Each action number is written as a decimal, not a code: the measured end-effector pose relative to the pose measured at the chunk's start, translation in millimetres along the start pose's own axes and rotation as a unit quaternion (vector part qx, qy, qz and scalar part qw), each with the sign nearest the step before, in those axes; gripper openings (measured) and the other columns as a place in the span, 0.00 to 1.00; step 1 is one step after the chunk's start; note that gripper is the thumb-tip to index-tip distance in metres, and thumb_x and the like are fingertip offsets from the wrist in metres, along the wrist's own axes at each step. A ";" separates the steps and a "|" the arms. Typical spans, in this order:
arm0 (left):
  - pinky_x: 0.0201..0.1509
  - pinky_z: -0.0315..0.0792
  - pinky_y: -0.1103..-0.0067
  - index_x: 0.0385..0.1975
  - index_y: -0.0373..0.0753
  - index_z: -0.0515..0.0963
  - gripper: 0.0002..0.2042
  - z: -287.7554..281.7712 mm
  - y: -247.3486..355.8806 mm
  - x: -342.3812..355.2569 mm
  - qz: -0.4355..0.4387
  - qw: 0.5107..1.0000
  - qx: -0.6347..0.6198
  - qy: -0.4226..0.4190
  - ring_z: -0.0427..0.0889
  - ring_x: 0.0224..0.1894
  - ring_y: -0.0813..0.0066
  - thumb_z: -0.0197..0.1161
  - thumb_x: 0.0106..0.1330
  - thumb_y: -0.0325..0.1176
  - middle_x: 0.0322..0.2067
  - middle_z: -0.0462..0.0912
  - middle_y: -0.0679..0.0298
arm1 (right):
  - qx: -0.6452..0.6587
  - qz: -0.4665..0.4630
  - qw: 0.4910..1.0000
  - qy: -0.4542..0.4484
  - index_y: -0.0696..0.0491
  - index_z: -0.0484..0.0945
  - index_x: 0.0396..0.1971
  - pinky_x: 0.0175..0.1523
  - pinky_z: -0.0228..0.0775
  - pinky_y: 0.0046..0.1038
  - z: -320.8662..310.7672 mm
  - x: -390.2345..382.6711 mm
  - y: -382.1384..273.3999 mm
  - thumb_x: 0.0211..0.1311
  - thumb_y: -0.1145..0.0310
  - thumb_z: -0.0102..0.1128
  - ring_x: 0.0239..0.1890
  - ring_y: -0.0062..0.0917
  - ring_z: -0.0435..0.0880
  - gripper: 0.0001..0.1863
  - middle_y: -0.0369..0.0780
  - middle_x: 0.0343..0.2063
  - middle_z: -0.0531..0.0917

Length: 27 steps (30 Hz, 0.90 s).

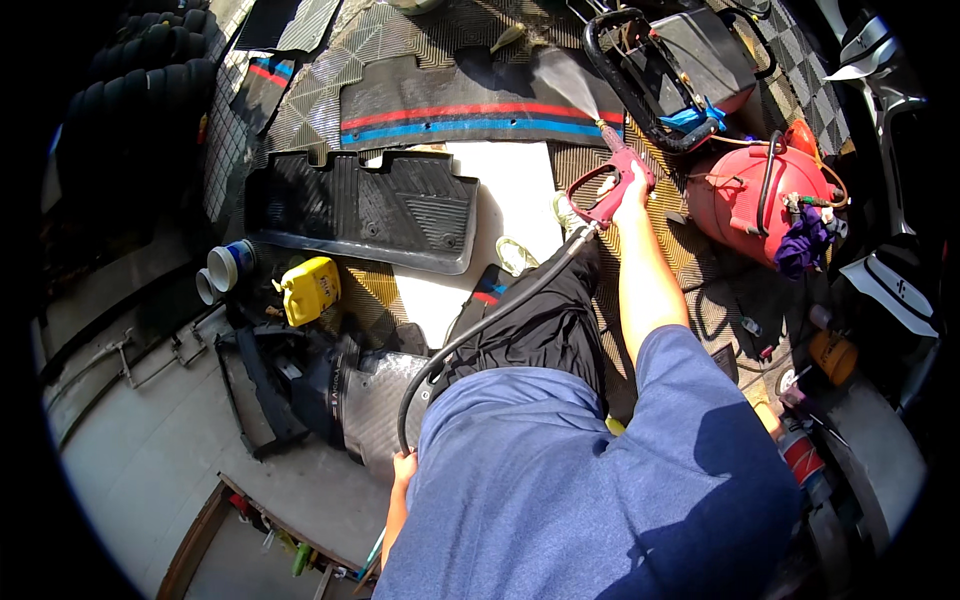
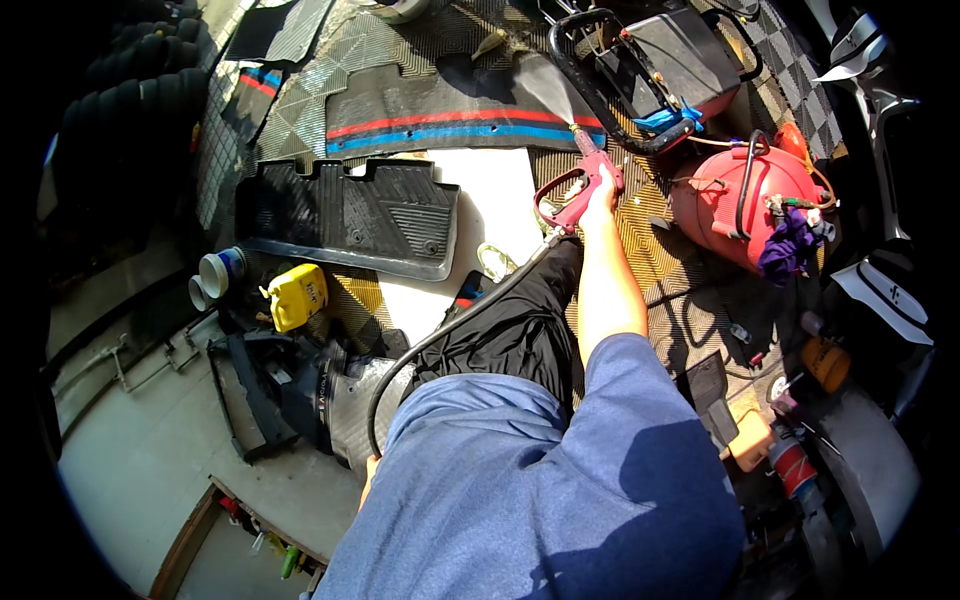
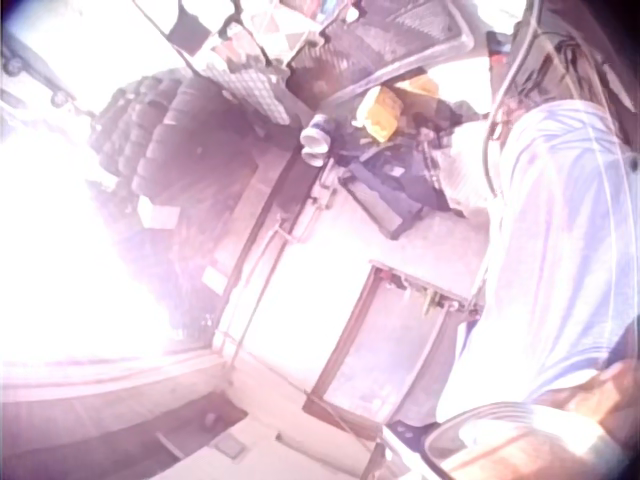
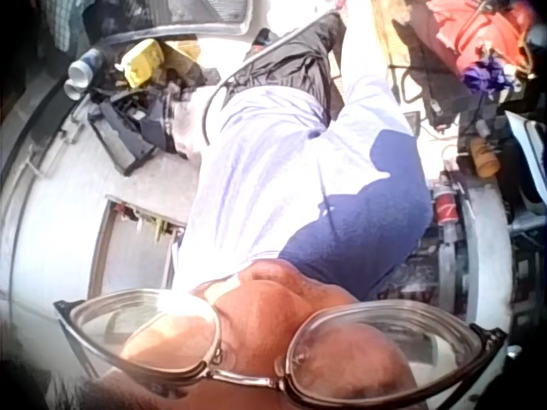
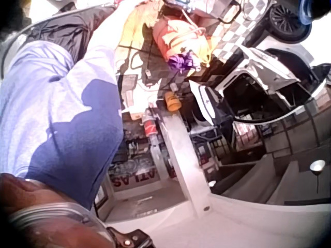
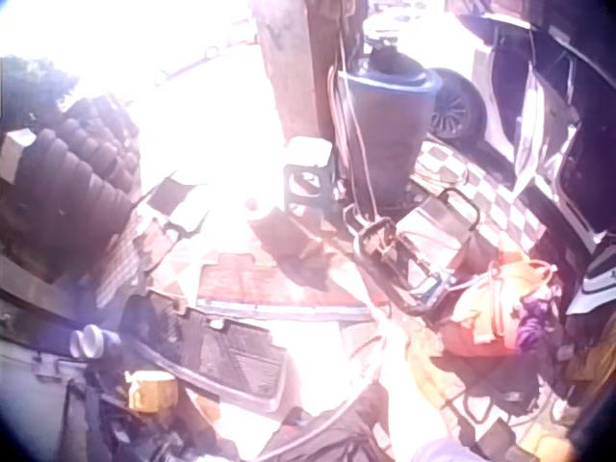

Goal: The person removes several car floor mats from a white vehicle, carries them to a cleaning area, and uses a pressure washer to clean each mat one by one. After rinsing, the person wipes the mats with a cloth and places them on the ground to dry.

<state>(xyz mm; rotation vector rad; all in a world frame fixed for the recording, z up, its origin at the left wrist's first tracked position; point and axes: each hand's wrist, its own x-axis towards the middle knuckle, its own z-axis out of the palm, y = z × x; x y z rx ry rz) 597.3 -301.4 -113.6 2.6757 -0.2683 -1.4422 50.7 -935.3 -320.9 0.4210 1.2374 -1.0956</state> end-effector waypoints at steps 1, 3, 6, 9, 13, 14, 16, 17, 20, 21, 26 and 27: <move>0.25 0.65 0.76 0.19 0.35 0.80 0.10 0.3 5.0 -0.8 -0.032 0.999 -0.007 0.002 0.71 0.20 0.82 0.64 0.61 0.32 0.16 0.75 0.70 | 0.005 0.004 1.000 0.007 0.47 0.71 0.40 0.23 0.68 0.29 -5.8 -9.1 3.1 0.66 0.39 0.55 0.17 0.24 0.72 0.24 0.36 0.21 0.74; 0.24 0.64 0.77 0.18 0.36 0.80 0.09 7.6 51.7 -20.9 -0.059 0.997 -0.039 0.011 0.72 0.19 0.81 0.64 0.61 0.29 0.17 0.77 0.69 | 0.015 0.003 0.999 0.033 0.47 0.73 0.44 0.23 0.68 0.27 -31.0 -10.1 10.8 0.68 0.40 0.51 0.17 0.24 0.72 0.24 0.36 0.23 0.75; 0.26 0.67 0.76 0.30 0.33 0.87 0.07 5.9 100.5 -45.0 -0.086 0.994 -0.064 0.035 0.75 0.20 0.76 0.64 0.60 0.28 0.19 0.80 0.64 | 0.049 -0.020 0.996 0.078 0.47 0.74 0.48 0.23 0.68 0.25 -55.1 -39.5 25.1 0.70 0.39 0.46 0.17 0.23 0.71 0.26 0.36 0.26 0.76; 0.30 0.71 0.75 0.34 0.30 0.87 0.10 7.7 49.8 -13.8 -0.082 0.995 -0.041 0.044 0.80 0.25 0.73 0.61 0.57 0.27 0.22 0.82 0.61 | 0.007 -0.051 0.998 0.025 0.48 0.74 0.52 0.23 0.69 0.24 -97.5 -16.1 26.7 0.73 0.38 0.38 0.19 0.21 0.72 0.29 0.36 0.34 0.78; 0.31 0.69 0.76 0.32 0.33 0.87 0.12 16.1 60.7 -1.2 -0.062 0.998 0.008 0.021 0.78 0.26 0.77 0.66 0.60 0.36 0.23 0.82 0.64 | -0.008 -0.075 0.991 0.109 0.47 0.74 0.50 0.24 0.68 0.29 -60.0 -34.5 16.1 0.73 0.37 0.37 0.20 0.24 0.73 0.29 0.37 0.28 0.75; 0.31 0.68 0.77 0.30 0.33 0.85 0.11 25.1 79.2 -3.6 -0.048 0.999 0.001 0.023 0.76 0.26 0.78 0.67 0.61 0.37 0.22 0.81 0.67 | 0.014 -0.038 0.997 0.070 0.46 0.73 0.51 0.25 0.69 0.29 -76.1 -14.5 7.7 0.73 0.36 0.36 0.20 0.25 0.73 0.30 0.37 0.28 0.75; 0.30 0.67 0.77 0.28 0.33 0.83 0.11 40.1 101.2 -9.0 -0.050 0.998 -0.024 0.015 0.74 0.25 0.80 0.67 0.61 0.36 0.22 0.80 0.69 | 0.013 -0.037 0.996 0.074 0.46 0.73 0.53 0.26 0.69 0.30 -61.9 1.0 2.6 0.73 0.36 0.36 0.21 0.26 0.73 0.30 0.37 0.30 0.75; 0.30 0.66 0.77 0.28 0.33 0.82 0.11 47.3 122.2 -18.4 -0.033 0.999 -0.024 0.018 0.72 0.25 0.81 0.67 0.62 0.36 0.22 0.79 0.70 | 0.004 -0.035 0.996 0.078 0.46 0.74 0.46 0.25 0.67 0.30 -58.2 13.7 -0.7 0.69 0.32 0.39 0.20 0.25 0.72 0.31 0.35 0.22 0.73; 0.30 0.66 0.76 0.26 0.33 0.79 0.09 69.7 127.3 -29.5 -0.024 1.000 -0.014 0.007 0.70 0.25 0.82 0.65 0.63 0.32 0.20 0.75 0.71 | 0.006 -0.089 0.991 0.097 0.47 0.75 0.46 0.25 0.67 0.27 -40.6 42.5 -6.1 0.70 0.33 0.41 0.22 0.23 0.73 0.30 0.36 0.28 0.76; 0.30 0.66 0.76 0.26 0.32 0.78 0.08 73.3 118.5 -28.1 -0.024 1.000 0.001 -0.003 0.70 0.25 0.82 0.64 0.64 0.31 0.19 0.75 0.70 | 0.007 -0.072 0.994 0.081 0.47 0.75 0.47 0.24 0.68 0.26 -38.7 49.1 -9.3 0.70 0.35 0.42 0.23 0.22 0.73 0.30 0.37 0.31 0.77; 0.31 0.66 0.74 0.26 0.32 0.75 0.09 80.5 85.0 -33.0 -0.019 0.998 0.023 -0.061 0.69 0.26 0.81 0.63 0.65 0.31 0.19 0.72 0.69 | -0.025 -0.036 0.998 0.049 0.51 0.66 0.34 0.28 0.64 0.34 7.1 34.9 -12.5 0.64 0.29 0.47 0.20 0.27 0.71 0.34 0.35 0.20 0.73; 0.31 0.67 0.74 0.27 0.32 0.74 0.09 79.9 83.6 -32.8 -0.018 0.997 0.036 -0.068 0.69 0.26 0.80 0.62 0.65 0.31 0.19 0.72 0.69 | -0.017 -0.034 0.998 0.044 0.51 0.67 0.34 0.28 0.64 0.34 6.4 37.1 -13.6 0.64 0.30 0.47 0.20 0.27 0.71 0.33 0.35 0.20 0.73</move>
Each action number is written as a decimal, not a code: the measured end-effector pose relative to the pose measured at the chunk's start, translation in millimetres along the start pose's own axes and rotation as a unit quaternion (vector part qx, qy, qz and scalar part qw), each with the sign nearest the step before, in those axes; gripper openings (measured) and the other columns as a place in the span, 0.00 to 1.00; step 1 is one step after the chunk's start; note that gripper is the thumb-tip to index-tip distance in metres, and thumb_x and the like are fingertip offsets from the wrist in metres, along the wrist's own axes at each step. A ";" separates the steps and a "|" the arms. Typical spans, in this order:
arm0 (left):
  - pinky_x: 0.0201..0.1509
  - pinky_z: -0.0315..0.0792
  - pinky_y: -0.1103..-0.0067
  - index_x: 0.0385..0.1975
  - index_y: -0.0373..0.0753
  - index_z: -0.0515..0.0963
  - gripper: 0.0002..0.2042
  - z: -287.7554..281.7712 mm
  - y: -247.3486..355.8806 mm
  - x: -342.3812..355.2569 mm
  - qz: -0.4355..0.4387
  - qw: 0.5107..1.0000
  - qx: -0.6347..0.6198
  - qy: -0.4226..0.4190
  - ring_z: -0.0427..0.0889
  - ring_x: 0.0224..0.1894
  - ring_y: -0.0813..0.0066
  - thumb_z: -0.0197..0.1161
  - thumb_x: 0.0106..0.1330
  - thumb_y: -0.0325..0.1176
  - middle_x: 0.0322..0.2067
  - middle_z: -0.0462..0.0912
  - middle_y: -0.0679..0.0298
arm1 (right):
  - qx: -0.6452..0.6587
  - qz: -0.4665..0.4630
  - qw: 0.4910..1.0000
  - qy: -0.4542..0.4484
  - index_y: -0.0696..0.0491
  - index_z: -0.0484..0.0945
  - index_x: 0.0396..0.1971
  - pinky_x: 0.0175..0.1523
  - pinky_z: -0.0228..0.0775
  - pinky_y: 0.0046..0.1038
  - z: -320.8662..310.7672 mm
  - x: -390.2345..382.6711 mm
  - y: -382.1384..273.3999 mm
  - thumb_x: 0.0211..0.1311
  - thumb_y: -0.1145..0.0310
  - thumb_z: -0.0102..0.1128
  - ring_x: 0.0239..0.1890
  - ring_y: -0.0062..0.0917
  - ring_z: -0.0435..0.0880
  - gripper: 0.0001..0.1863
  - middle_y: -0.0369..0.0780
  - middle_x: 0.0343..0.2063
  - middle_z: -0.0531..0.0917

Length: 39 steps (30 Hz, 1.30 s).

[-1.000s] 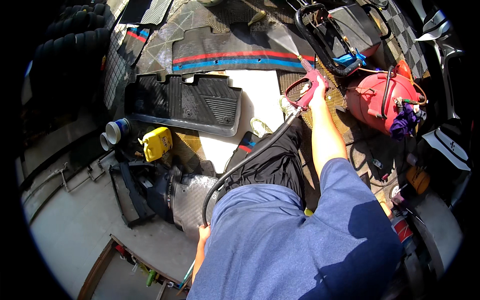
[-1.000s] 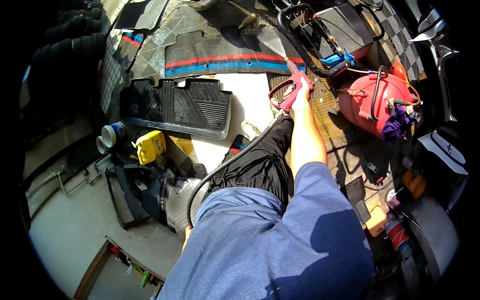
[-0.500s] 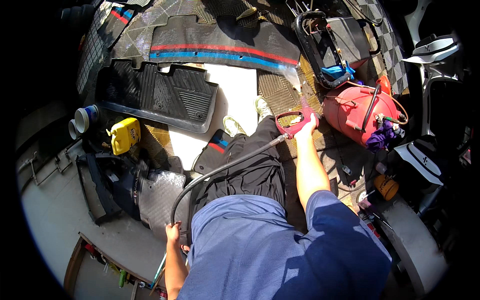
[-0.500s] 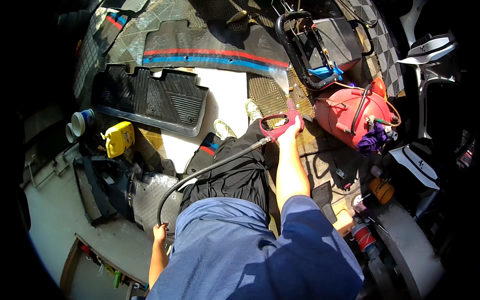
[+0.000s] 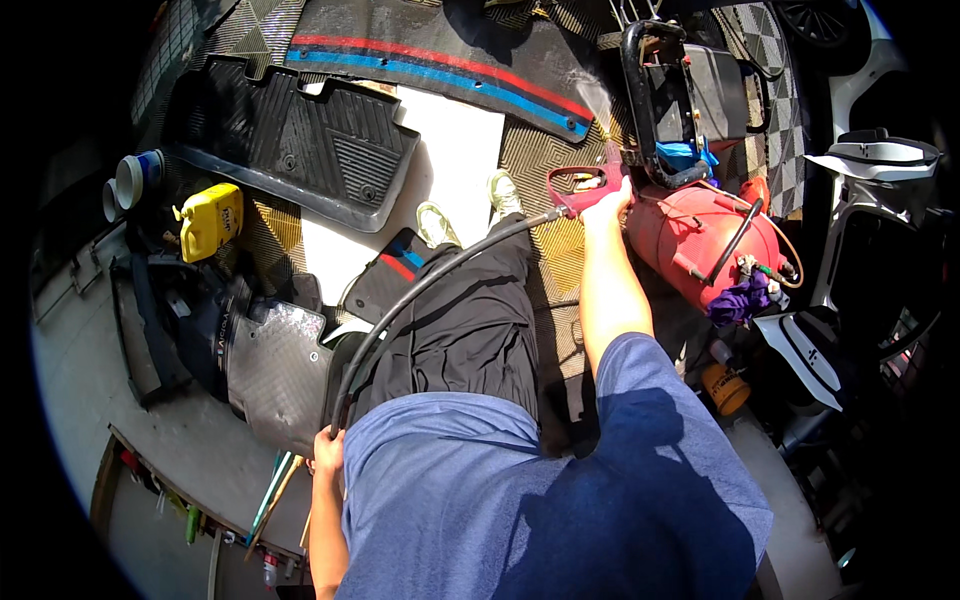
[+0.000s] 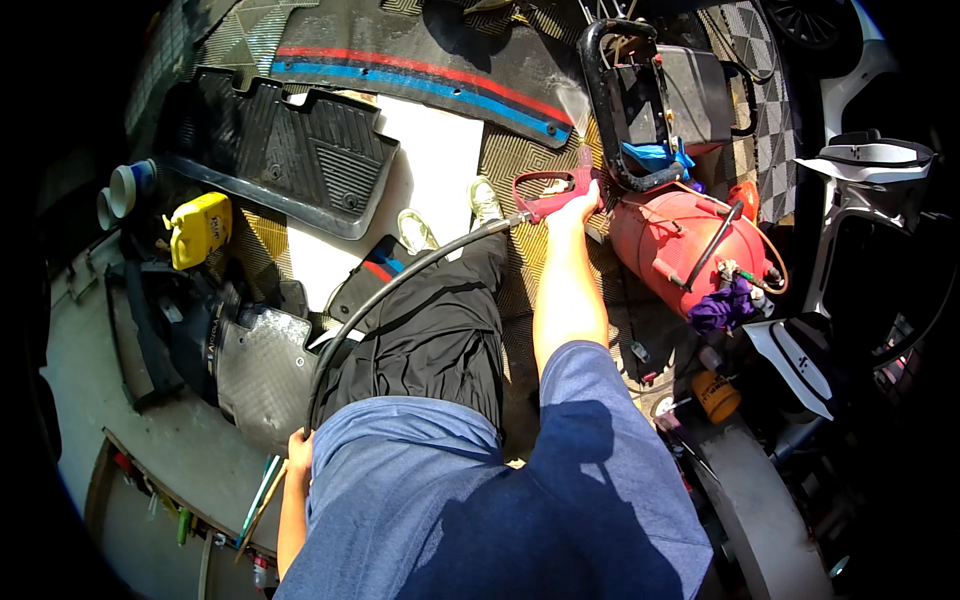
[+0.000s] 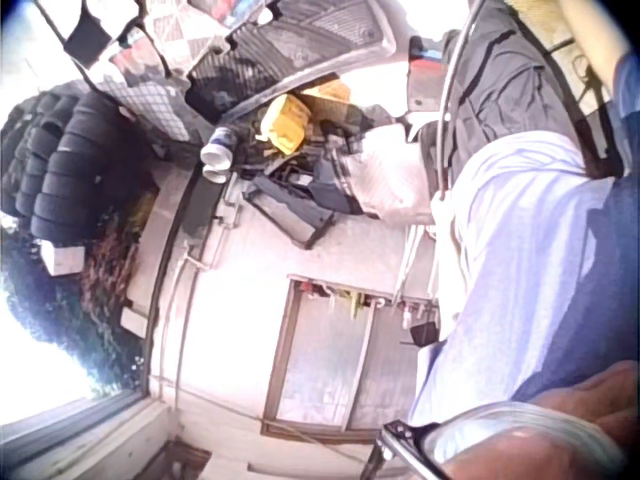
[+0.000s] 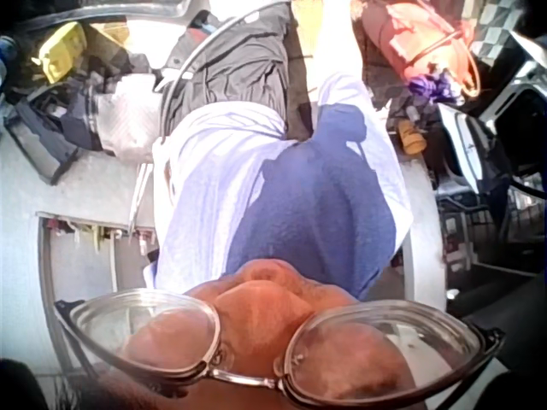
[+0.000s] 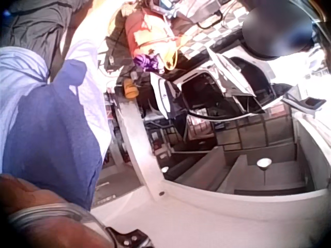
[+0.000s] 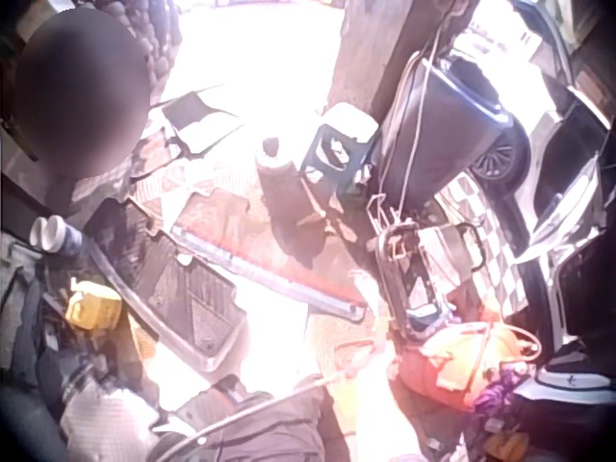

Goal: The person removes several car floor mats from a white vehicle, carries them to a cleaning area, and uses a pressure washer to clean each mat one by one. After rinsing, the person wipes the mats with a cloth and places them on the ground to dry.

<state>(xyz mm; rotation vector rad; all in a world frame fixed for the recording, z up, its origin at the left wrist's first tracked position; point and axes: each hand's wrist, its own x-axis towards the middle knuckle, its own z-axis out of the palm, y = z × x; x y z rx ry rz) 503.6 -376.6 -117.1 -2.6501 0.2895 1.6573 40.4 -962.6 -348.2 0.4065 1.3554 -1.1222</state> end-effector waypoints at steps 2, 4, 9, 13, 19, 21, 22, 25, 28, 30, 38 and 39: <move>0.31 0.67 0.74 0.26 0.32 0.75 0.10 0.0 1.7 1.3 -0.004 1.000 -0.005 0.008 0.69 0.25 0.79 0.63 0.65 0.32 0.19 0.72 0.68 | 0.019 -0.015 1.000 -0.013 0.51 0.68 0.35 0.29 0.65 0.33 -3.2 5.9 -0.3 0.65 0.31 0.47 0.20 0.28 0.72 0.32 0.35 0.20 0.73; 0.31 0.67 0.73 0.25 0.32 0.75 0.11 -2.0 7.3 1.6 -0.008 1.000 -0.002 0.026 0.69 0.25 0.79 0.64 0.64 0.33 0.18 0.72 0.68 | 0.042 -0.048 0.997 -0.032 0.51 0.70 0.35 0.29 0.66 0.33 -9.8 14.0 2.0 0.66 0.32 0.47 0.21 0.28 0.71 0.32 0.35 0.20 0.73; 0.32 0.67 0.72 0.23 0.32 0.77 0.13 -8.9 48.1 -10.1 -0.048 0.996 0.013 0.075 0.71 0.24 0.77 0.65 0.62 0.37 0.17 0.75 0.67 | 0.023 -0.044 0.998 -0.033 0.48 0.75 0.53 0.25 0.68 0.28 -18.7 -12.3 23.8 0.74 0.36 0.30 0.22 0.21 0.72 0.34 0.37 0.33 0.77; 0.34 0.68 0.75 0.28 0.31 0.83 0.11 -17.4 16.6 -8.3 -0.102 0.989 -0.044 0.093 0.74 0.26 0.77 0.65 0.63 0.35 0.21 0.78 0.67 | 0.077 0.017 0.996 -0.032 0.46 0.77 0.57 0.26 0.67 0.29 -40.6 -15.4 55.1 0.73 0.35 0.30 0.21 0.23 0.70 0.35 0.36 0.29 0.74; 0.33 0.67 0.74 0.26 0.33 0.81 0.10 -15.9 19.7 -21.0 -0.114 0.989 -0.043 0.085 0.73 0.26 0.77 0.65 0.63 0.34 0.21 0.76 0.70 | 0.061 0.001 0.997 -0.051 0.47 0.74 0.49 0.26 0.71 0.29 -23.0 -7.3 66.3 0.70 0.30 0.35 0.22 0.22 0.73 0.35 0.37 0.31 0.77; 0.35 0.70 0.74 0.29 0.31 0.83 0.11 -10.2 24.9 -20.4 -0.123 0.989 0.028 0.081 0.76 0.27 0.75 0.65 0.63 0.35 0.23 0.80 0.66 | 0.055 0.018 0.997 -0.049 0.47 0.74 0.46 0.25 0.69 0.28 -15.4 6.5 57.2 0.69 0.28 0.36 0.19 0.22 0.72 0.35 0.36 0.26 0.76; 0.35 0.70 0.73 0.30 0.31 0.83 0.11 -5.7 25.7 -20.7 -0.106 0.992 0.004 0.074 0.76 0.27 0.75 0.65 0.63 0.35 0.22 0.81 0.64 | 0.045 0.015 0.998 -0.048 0.47 0.73 0.43 0.24 0.67 0.28 -4.7 5.8 49.5 0.68 0.28 0.37 0.18 0.23 0.71 0.35 0.34 0.22 0.74; 0.35 0.71 0.72 0.31 0.30 0.82 0.12 1.7 -0.1 -3.3 -0.063 0.997 -0.016 0.049 0.76 0.27 0.76 0.65 0.63 0.35 0.21 0.81 0.62 | 0.068 -0.005 0.996 -0.050 0.47 0.72 0.42 0.25 0.65 0.30 12.1 19.1 31.9 0.66 0.27 0.41 0.19 0.25 0.71 0.34 0.35 0.20 0.72; 0.35 0.72 0.71 0.31 0.29 0.82 0.13 9.8 -5.1 4.3 -0.024 0.998 -0.019 0.050 0.76 0.27 0.76 0.65 0.64 0.36 0.21 0.80 0.63 | 0.048 -0.013 0.998 -0.032 0.50 0.70 0.39 0.27 0.65 0.33 27.3 4.4 18.6 0.66 0.28 0.46 0.19 0.26 0.71 0.34 0.36 0.21 0.72; 0.35 0.72 0.71 0.30 0.29 0.82 0.13 11.5 -8.1 8.9 -0.009 0.998 -0.009 0.057 0.76 0.27 0.76 0.65 0.63 0.35 0.21 0.80 0.63 | 0.046 -0.036 0.997 -0.052 0.50 0.70 0.38 0.27 0.65 0.34 23.7 10.8 13.4 0.64 0.26 0.46 0.19 0.27 0.71 0.36 0.35 0.19 0.71; 0.35 0.71 0.72 0.29 0.31 0.84 0.11 1.4 -10.8 -12.9 -0.123 0.985 -0.039 0.119 0.76 0.27 0.76 0.65 0.61 0.35 0.20 0.79 0.65 | 0.100 -0.006 0.995 -0.022 0.48 0.77 0.53 0.23 0.66 0.27 -22.9 -29.6 63.8 0.72 0.39 0.33 0.20 0.24 0.71 0.32 0.35 0.29 0.77; 0.36 0.70 0.73 0.30 0.31 0.84 0.11 -3.7 -15.5 -14.8 -0.156 0.979 -0.035 0.125 0.75 0.27 0.75 0.65 0.61 0.35 0.21 0.79 0.65 | 0.114 0.003 0.993 -0.037 0.47 0.77 0.61 0.22 0.65 0.24 -24.6 -43.3 71.9 0.73 0.43 0.31 0.20 0.24 0.71 0.33 0.35 0.33 0.80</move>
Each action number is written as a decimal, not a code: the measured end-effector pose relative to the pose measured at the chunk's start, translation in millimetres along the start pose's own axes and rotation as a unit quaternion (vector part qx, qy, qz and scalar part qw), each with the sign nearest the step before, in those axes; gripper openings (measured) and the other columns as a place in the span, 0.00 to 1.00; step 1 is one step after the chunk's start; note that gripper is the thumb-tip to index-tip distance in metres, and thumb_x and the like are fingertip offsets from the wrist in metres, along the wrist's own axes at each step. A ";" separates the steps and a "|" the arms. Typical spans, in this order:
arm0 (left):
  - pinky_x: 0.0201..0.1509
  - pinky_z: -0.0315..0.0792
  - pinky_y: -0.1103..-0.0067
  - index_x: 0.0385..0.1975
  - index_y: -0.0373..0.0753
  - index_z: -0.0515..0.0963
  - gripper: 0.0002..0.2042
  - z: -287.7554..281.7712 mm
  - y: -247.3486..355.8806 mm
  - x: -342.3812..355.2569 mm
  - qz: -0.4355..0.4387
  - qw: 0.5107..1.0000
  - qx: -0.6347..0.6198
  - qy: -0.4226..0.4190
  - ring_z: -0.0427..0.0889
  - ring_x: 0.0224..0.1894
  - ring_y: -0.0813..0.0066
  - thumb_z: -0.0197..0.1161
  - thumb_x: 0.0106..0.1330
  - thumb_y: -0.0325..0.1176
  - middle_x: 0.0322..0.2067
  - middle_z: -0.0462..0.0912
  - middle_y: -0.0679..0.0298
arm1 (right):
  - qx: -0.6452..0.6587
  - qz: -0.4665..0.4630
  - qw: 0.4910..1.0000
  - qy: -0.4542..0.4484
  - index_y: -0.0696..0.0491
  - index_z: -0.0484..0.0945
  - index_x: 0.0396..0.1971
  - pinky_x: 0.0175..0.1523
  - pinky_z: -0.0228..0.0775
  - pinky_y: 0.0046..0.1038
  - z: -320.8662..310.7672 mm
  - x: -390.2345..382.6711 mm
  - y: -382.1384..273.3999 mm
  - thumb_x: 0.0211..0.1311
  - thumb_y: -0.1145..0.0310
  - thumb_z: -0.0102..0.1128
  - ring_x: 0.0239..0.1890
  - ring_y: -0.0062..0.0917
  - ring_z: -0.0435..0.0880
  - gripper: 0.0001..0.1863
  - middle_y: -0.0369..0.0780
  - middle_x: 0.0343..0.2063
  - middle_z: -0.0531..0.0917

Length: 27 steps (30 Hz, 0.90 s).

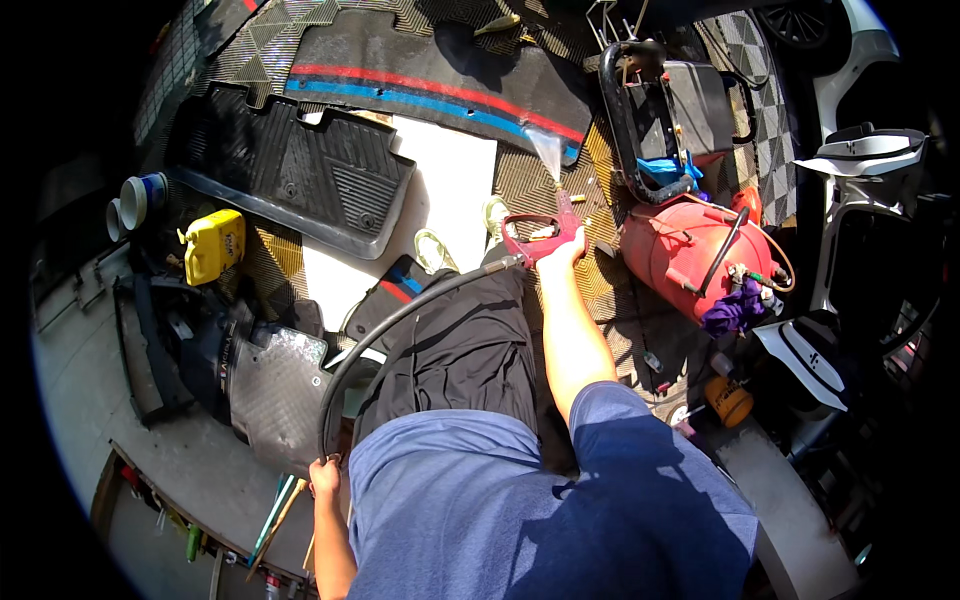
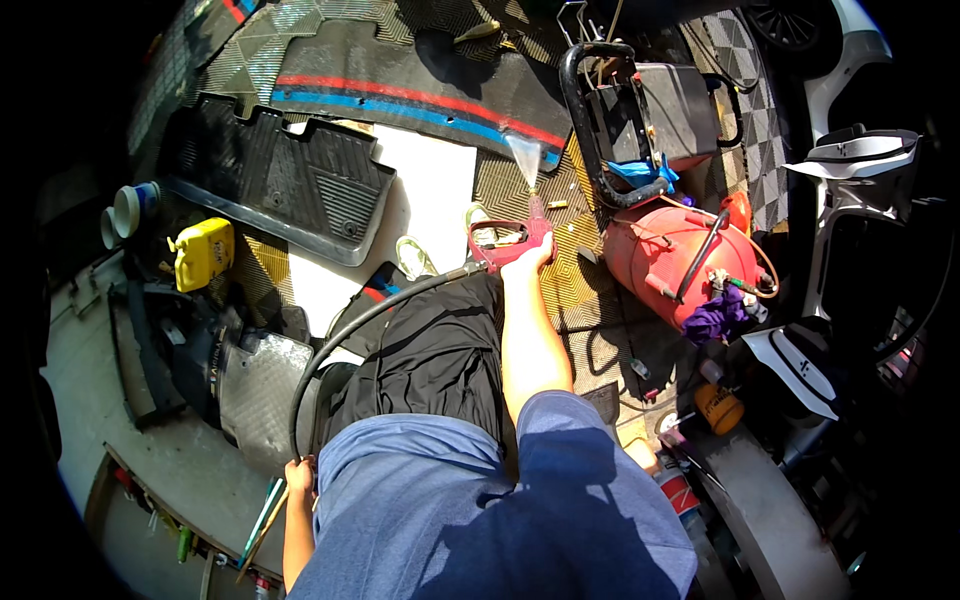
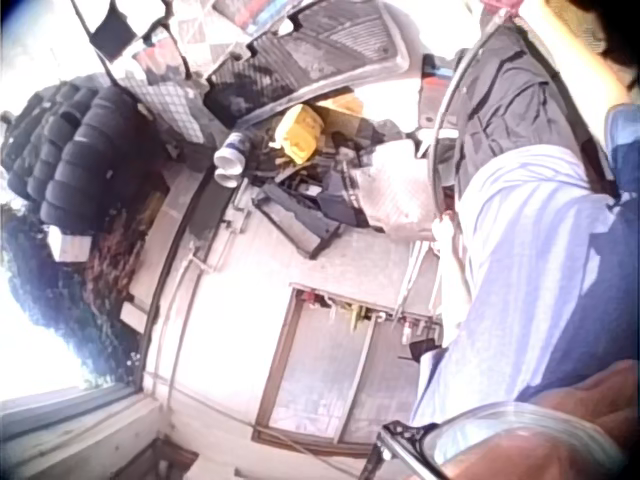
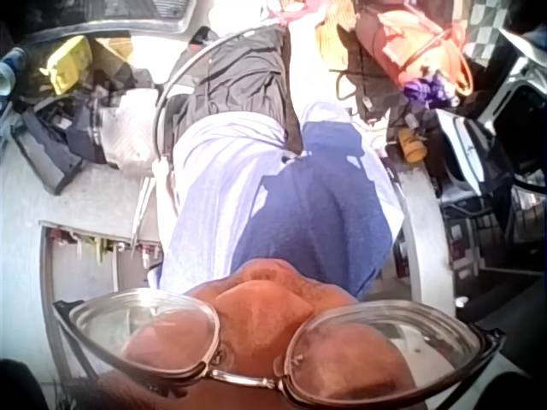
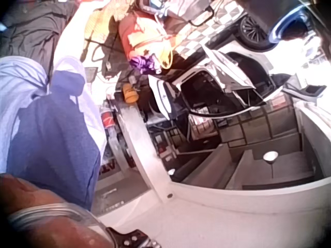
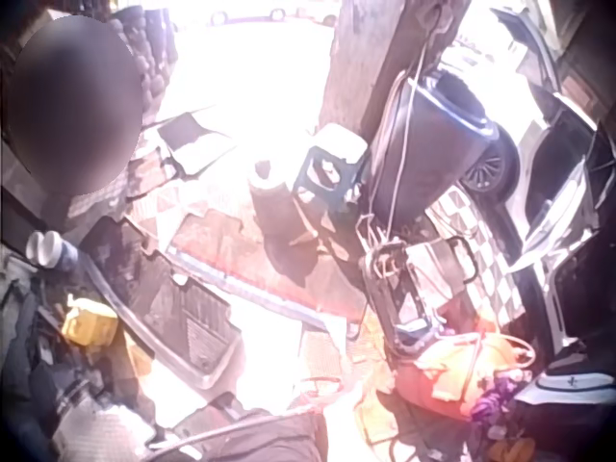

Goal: The person removes several car floor mats from a white vehicle, carries them to a cleaning area, and uses a pressure washer to clean each mat one by one. After rinsing, the person wipes the mats with a cloth and places them on the ground to dry.

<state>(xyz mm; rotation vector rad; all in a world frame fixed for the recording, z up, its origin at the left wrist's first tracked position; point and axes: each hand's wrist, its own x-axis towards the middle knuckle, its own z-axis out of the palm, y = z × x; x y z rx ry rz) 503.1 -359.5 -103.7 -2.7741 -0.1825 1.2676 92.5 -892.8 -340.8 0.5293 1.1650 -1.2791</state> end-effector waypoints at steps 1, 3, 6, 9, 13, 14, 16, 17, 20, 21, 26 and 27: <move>0.36 0.70 0.73 0.30 0.31 0.84 0.11 -3.8 -4.7 -0.2 -0.021 1.000 0.004 0.008 0.75 0.27 0.75 0.65 0.61 0.34 0.22 0.79 0.65 | -0.028 -0.006 0.992 -0.122 0.45 0.72 0.69 0.21 0.67 0.22 -11.4 1.6 5.3 0.72 0.49 0.30 0.24 0.25 0.75 0.33 0.38 0.44 0.83; 0.37 0.69 0.73 0.30 0.31 0.83 0.09 -11.8 -12.6 -4.6 -0.051 0.998 -0.032 -0.010 0.75 0.29 0.74 0.65 0.61 0.33 0.24 0.78 0.66 | -0.033 0.014 0.996 -0.079 0.45 0.69 0.71 0.25 0.74 0.26 -31.9 15.7 22.5 0.71 0.48 0.28 0.31 0.31 0.81 0.35 0.44 0.56 0.80; 0.37 0.69 0.73 0.29 0.31 0.82 0.09 -11.6 -13.8 -11.7 -0.058 0.997 -0.035 -0.023 0.75 0.29 0.74 0.65 0.60 0.32 0.24 0.78 0.66 | -0.035 0.021 0.997 -0.061 0.46 0.70 0.68 0.26 0.74 0.28 -30.9 35.9 36.6 0.71 0.41 0.28 0.31 0.30 0.78 0.36 0.44 0.49 0.78; 0.40 0.72 0.73 0.32 0.31 0.85 0.11 -0.9 -9.6 -12.1 -0.016 1.000 0.014 -0.017 0.79 0.31 0.72 0.65 0.60 0.34 0.25 0.82 0.63 | -0.018 0.027 0.999 -0.020 0.46 0.74 0.57 0.22 0.69 0.25 13.0 37.8 36.8 0.73 0.33 0.31 0.21 0.22 0.72 0.35 0.40 0.29 0.76; 0.41 0.73 0.74 0.34 0.30 0.85 0.12 12.7 1.3 -2.0 0.046 0.997 0.019 -0.059 0.80 0.33 0.75 0.65 0.63 0.35 0.26 0.85 0.62 | -0.031 0.037 0.999 -0.019 0.47 0.73 0.47 0.25 0.66 0.29 70.4 47.6 16.9 0.69 0.29 0.38 0.20 0.24 0.71 0.34 0.36 0.25 0.73; 0.41 0.73 0.74 0.34 0.31 0.85 0.12 16.2 2.7 3.4 0.063 0.996 0.017 -0.068 0.80 0.33 0.75 0.64 0.64 0.35 0.26 0.86 0.62 | -0.031 0.043 0.998 -0.034 0.48 0.72 0.44 0.26 0.65 0.31 75.5 56.3 9.9 0.67 0.28 0.40 0.19 0.25 0.71 0.35 0.36 0.23 0.73; 0.39 0.73 0.74 0.34 0.30 0.85 0.11 18.7 35.2 -8.7 0.081 0.994 0.021 -0.071 0.79 0.32 0.76 0.64 0.64 0.34 0.26 0.85 0.62 | -0.019 0.040 0.998 -0.046 0.49 0.71 0.42 0.26 0.65 0.32 89.7 61.4 1.0 0.66 0.27 0.42 0.19 0.26 0.71 0.35 0.35 0.21 0.72; 0.38 0.73 0.73 0.34 0.30 0.85 0.12 19.4 43.1 -12.2 0.086 0.994 0.029 -0.069 0.79 0.31 0.76 0.65 0.64 0.34 0.26 0.85 0.62 | -0.020 0.038 0.997 -0.068 0.50 0.70 0.40 0.27 0.65 0.32 96.5 58.2 -3.2 0.66 0.27 0.43 0.19 0.26 0.71 0.35 0.35 0.20 0.72; 0.36 0.72 0.74 0.33 0.30 0.85 0.11 22.5 38.3 -8.8 0.089 0.994 0.003 -0.060 0.80 0.29 0.76 0.65 0.64 0.34 0.25 0.85 0.63 | -0.028 0.039 0.998 -0.031 0.49 0.70 0.41 0.27 0.65 0.33 102.9 35.4 -8.6 0.66 0.28 0.42 0.18 0.27 0.71 0.34 0.35 0.20 0.72; 0.35 0.72 0.74 0.32 0.30 0.85 0.11 20.5 27.0 -1.0 0.078 0.995 -0.012 -0.064 0.80 0.29 0.75 0.65 0.64 0.34 0.24 0.85 0.63 | -0.028 0.033 0.999 -0.033 0.48 0.69 0.40 0.27 0.65 0.31 94.7 32.8 -7.3 0.67 0.28 0.42 0.19 0.26 0.71 0.33 0.35 0.20 0.72; 0.46 0.73 0.69 0.31 0.33 0.86 0.14 8.2 -44.6 24.8 -0.015 0.999 0.005 -0.031 0.82 0.30 0.68 0.67 0.59 0.40 0.23 0.85 0.62 | -0.036 0.029 0.998 -0.031 0.47 0.76 0.61 0.27 0.69 0.31 32.1 8.8 20.0 0.71 0.35 0.30 0.19 0.23 0.69 0.37 0.33 0.25 0.73; 0.50 0.72 0.67 0.31 0.34 0.87 0.16 0.2 -50.5 20.3 -0.032 0.999 0.032 -0.006 0.83 0.31 0.66 0.67 0.57 0.43 0.23 0.85 0.62 | -0.032 0.029 0.997 -0.056 0.45 0.74 0.64 0.24 0.70 0.27 24.3 0.4 29.6 0.72 0.38 0.31 0.21 0.22 0.72 0.36 0.37 0.30 0.77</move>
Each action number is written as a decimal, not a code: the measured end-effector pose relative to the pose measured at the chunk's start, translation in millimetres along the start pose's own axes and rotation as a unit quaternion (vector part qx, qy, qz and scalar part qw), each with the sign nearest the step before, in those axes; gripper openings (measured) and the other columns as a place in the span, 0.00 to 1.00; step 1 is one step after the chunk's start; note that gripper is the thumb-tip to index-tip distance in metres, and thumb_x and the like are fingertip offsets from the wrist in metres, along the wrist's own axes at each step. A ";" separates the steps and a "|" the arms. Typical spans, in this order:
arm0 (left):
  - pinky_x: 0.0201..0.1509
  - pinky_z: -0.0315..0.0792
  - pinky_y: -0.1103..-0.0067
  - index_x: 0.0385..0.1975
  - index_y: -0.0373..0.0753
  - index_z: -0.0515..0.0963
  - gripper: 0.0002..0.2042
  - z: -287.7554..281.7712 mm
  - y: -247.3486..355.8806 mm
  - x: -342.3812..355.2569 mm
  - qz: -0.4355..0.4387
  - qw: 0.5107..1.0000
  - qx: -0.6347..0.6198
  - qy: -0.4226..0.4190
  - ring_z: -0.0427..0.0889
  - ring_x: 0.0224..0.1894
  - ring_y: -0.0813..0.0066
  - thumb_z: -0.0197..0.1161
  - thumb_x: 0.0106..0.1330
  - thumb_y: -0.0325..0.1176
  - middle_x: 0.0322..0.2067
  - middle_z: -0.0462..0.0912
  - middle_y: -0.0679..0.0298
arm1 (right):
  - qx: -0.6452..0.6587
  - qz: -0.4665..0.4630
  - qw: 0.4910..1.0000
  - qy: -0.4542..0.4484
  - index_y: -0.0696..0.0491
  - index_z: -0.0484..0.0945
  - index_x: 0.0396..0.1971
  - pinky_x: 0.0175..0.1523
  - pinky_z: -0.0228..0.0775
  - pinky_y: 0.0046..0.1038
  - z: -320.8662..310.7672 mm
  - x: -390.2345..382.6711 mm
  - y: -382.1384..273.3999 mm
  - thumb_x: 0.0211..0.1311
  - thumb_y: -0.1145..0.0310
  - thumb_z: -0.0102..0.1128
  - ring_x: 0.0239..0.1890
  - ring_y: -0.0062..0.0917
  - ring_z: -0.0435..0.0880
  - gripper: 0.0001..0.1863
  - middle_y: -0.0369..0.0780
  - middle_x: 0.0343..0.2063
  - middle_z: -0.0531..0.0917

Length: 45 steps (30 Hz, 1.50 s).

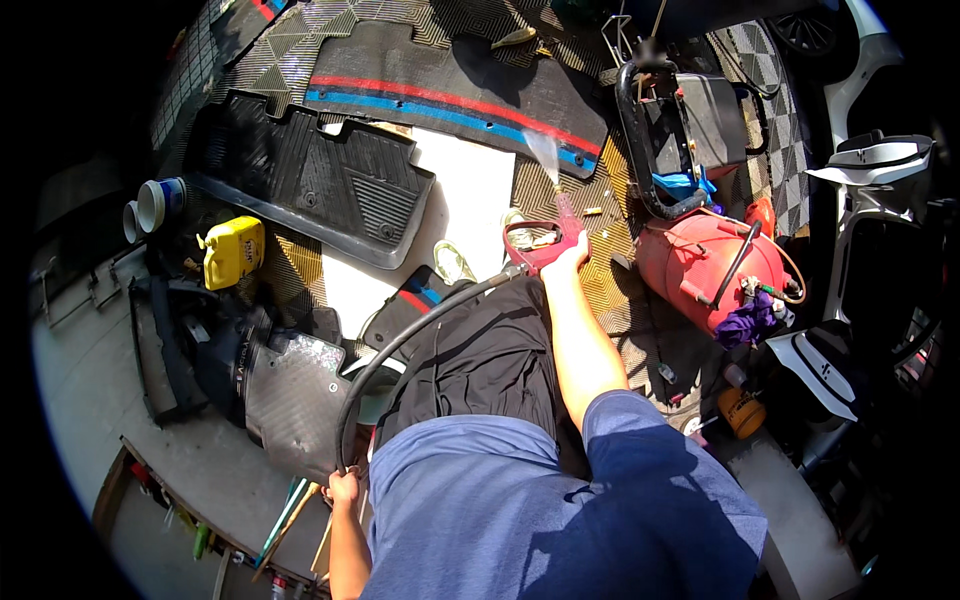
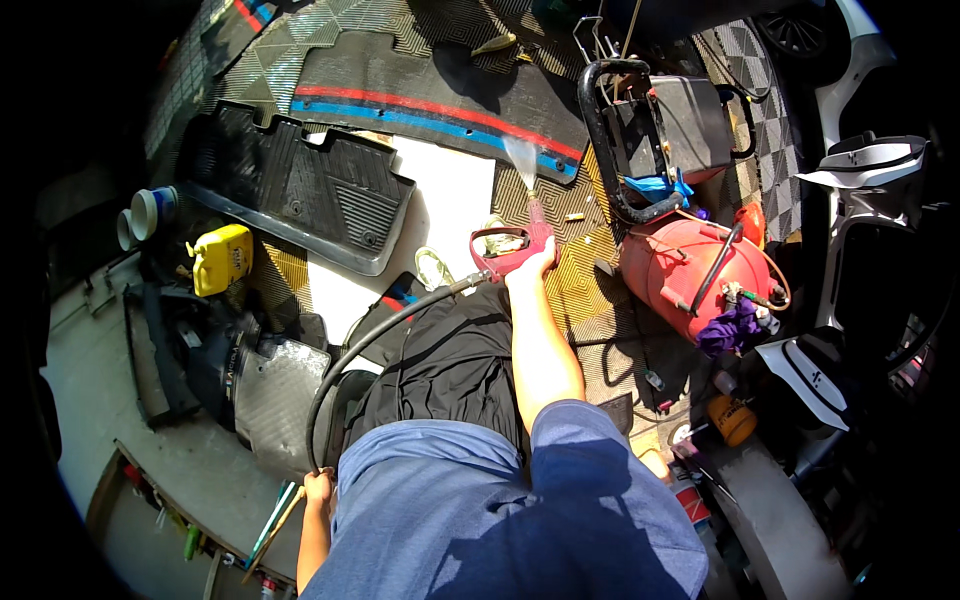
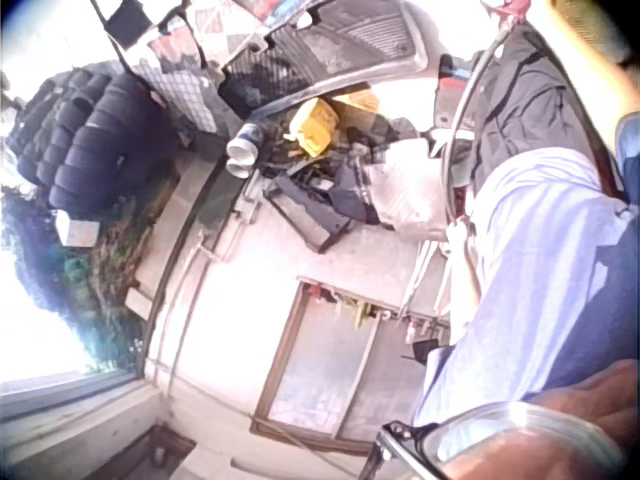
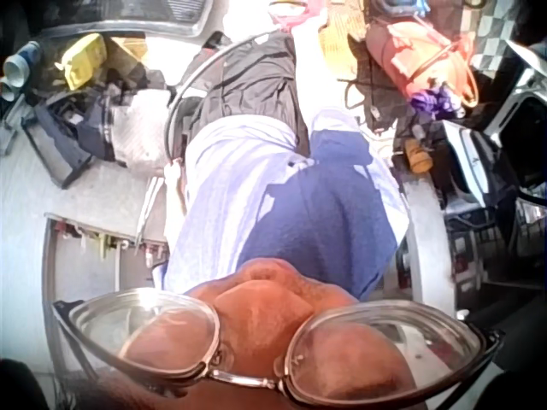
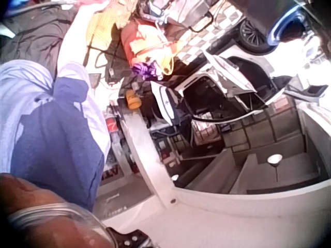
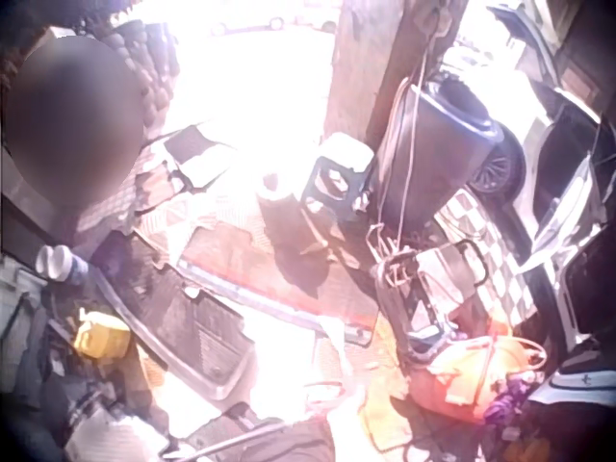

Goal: The person removes several car floor mats from a white vehicle, carries them to a cleaning area, and uses a pressure washer to clean each mat one by one. After rinsing, the person wipes the mats with a cloth and places them on the ground to dry.

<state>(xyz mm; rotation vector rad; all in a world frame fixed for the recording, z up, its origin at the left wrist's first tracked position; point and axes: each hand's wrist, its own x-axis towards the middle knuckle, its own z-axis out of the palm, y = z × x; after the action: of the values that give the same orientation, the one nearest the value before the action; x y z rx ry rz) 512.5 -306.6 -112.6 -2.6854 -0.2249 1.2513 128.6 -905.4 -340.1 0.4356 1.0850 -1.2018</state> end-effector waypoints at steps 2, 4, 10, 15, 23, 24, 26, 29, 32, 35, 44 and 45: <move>0.49 0.72 0.69 0.28 0.32 0.87 0.13 -8.6 -18.9 -5.3 0.004 1.000 -0.014 -0.003 0.83 0.34 0.66 0.67 0.57 0.38 0.24 0.85 0.60 | 0.006 0.009 1.000 -0.020 0.43 0.73 0.67 0.22 0.70 0.23 -3.7 -10.1 21.2 0.73 0.42 0.31 0.23 0.22 0.75 0.34 0.42 0.39 0.83; 0.46 0.73 0.73 0.24 0.28 0.85 0.10 -13.5 -24.7 -18.4 -0.001 0.998 -0.045 -0.036 0.83 0.36 0.69 0.66 0.57 0.31 0.24 0.84 0.58 | 0.000 0.017 0.999 -0.049 0.45 0.71 0.69 0.33 0.71 0.27 -21.2 0.9 34.2 0.74 0.43 0.27 0.33 0.27 0.77 0.35 0.41 0.50 0.80; 0.40 0.72 0.75 0.31 0.31 0.84 0.08 -21.4 55.2 -76.1 0.037 0.997 -0.007 -0.065 0.79 0.31 0.73 0.60 0.64 0.29 0.26 0.82 0.63 | -0.042 0.013 0.998 -0.051 0.46 0.70 0.67 0.30 0.75 0.29 41.2 25.7 53.2 0.76 0.40 0.22 0.25 0.25 0.76 0.36 0.38 0.42 0.82; 0.36 0.71 0.75 0.32 0.31 0.85 0.09 -28.0 117.5 -91.5 0.045 0.997 0.026 -0.048 0.78 0.29 0.75 0.60 0.64 0.30 0.25 0.82 0.65 | -0.047 0.021 0.999 0.014 0.47 0.73 0.49 0.23 0.69 0.30 67.8 65.8 40.0 0.73 0.34 0.36 0.21 0.24 0.73 0.31 0.37 0.30 0.76; 0.31 0.69 0.73 0.27 0.31 0.83 0.09 -29.5 78.5 -45.1 0.021 0.999 -0.012 -0.030 0.75 0.25 0.76 0.64 0.61 0.31 0.21 0.80 0.66 | 0.007 0.059 0.997 0.048 0.46 0.74 0.47 0.21 0.66 0.27 96.7 -13.8 35.2 0.70 0.29 0.34 0.18 0.23 0.71 0.34 0.35 0.22 0.73; 0.31 0.68 0.73 0.25 0.31 0.82 0.08 -30.8 66.2 -37.4 0.018 0.999 -0.032 -0.033 0.75 0.24 0.75 0.64 0.60 0.31 0.21 0.80 0.65 | -0.018 0.044 0.999 0.008 0.46 0.71 0.56 0.35 0.68 0.36 74.9 -6.8 41.7 0.71 0.34 0.31 0.30 0.30 0.74 0.34 0.37 0.35 0.75; 0.36 0.71 0.72 0.24 0.36 0.84 0.08 -38.0 32.2 -24.0 0.004 0.998 -0.053 -0.032 0.78 0.27 0.72 0.66 0.57 0.35 0.22 0.82 0.64 | -0.066 0.008 0.995 -0.068 0.47 0.67 0.72 0.63 0.73 0.53 32.3 8.0 55.9 0.73 0.42 0.23 0.54 0.42 0.79 0.38 0.43 0.60 0.78; 0.40 0.72 0.71 0.24 0.37 0.85 0.08 -57.4 48.8 -45.8 -0.029 0.999 -0.022 -0.015 0.80 0.30 0.70 0.67 0.55 0.35 0.24 0.83 0.62 | -0.079 0.017 0.991 -0.102 0.50 0.67 0.72 0.67 0.69 0.52 26.7 -3.0 86.3 0.73 0.44 0.25 0.60 0.42 0.77 0.38 0.40 0.69 0.72; 0.33 0.69 0.72 0.24 0.33 0.82 0.08 -63.9 51.3 -54.6 0.002 1.000 -0.013 -0.022 0.76 0.26 0.75 0.66 0.58 0.31 0.22 0.80 0.65 | -0.092 0.019 0.991 -0.091 0.51 0.65 0.73 0.73 0.61 0.48 52.1 0.2 110.2 0.75 0.45 0.21 0.68 0.42 0.70 0.38 0.38 0.73 0.67; 0.36 0.71 0.72 0.24 0.35 0.82 0.07 -58.5 54.6 -50.3 0.004 0.998 0.019 -0.052 0.78 0.28 0.75 0.66 0.58 0.32 0.23 0.82 0.65 | -0.132 0.008 0.980 -0.151 0.51 0.64 0.73 0.74 0.60 0.47 72.4 35.6 121.8 0.76 0.43 0.20 0.70 0.42 0.68 0.38 0.40 0.72 0.66; 0.42 0.75 0.73 0.37 0.30 0.86 0.10 -33.3 118.4 -60.3 -0.018 0.994 -0.059 -0.086 0.84 0.35 0.72 0.66 0.62 0.29 0.32 0.88 0.59 | -0.131 -0.054 0.990 0.014 0.46 0.72 0.61 0.58 0.75 0.42 200.9 97.5 101.7 0.74 0.38 0.43 0.52 0.34 0.80 0.30 0.40 0.52 0.80; 0.41 0.75 0.73 0.38 0.30 0.86 0.09 -37.8 137.6 -72.1 -0.018 0.995 -0.032 -0.088 0.85 0.35 0.71 0.66 0.61 0.29 0.31 0.88 0.59 | -0.139 -0.065 0.988 0.010 0.46 0.72 0.60 0.57 0.76 0.41 213.5 100.9 94.8 0.74 0.38 0.43 0.51 0.34 0.80 0.30 0.40 0.51 0.80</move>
<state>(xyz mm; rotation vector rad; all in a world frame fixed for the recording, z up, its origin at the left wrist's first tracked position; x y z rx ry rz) 504.5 -459.0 -64.9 -2.6108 -0.3419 1.4950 304.1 -1089.3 -351.2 0.1641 1.2926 -1.1394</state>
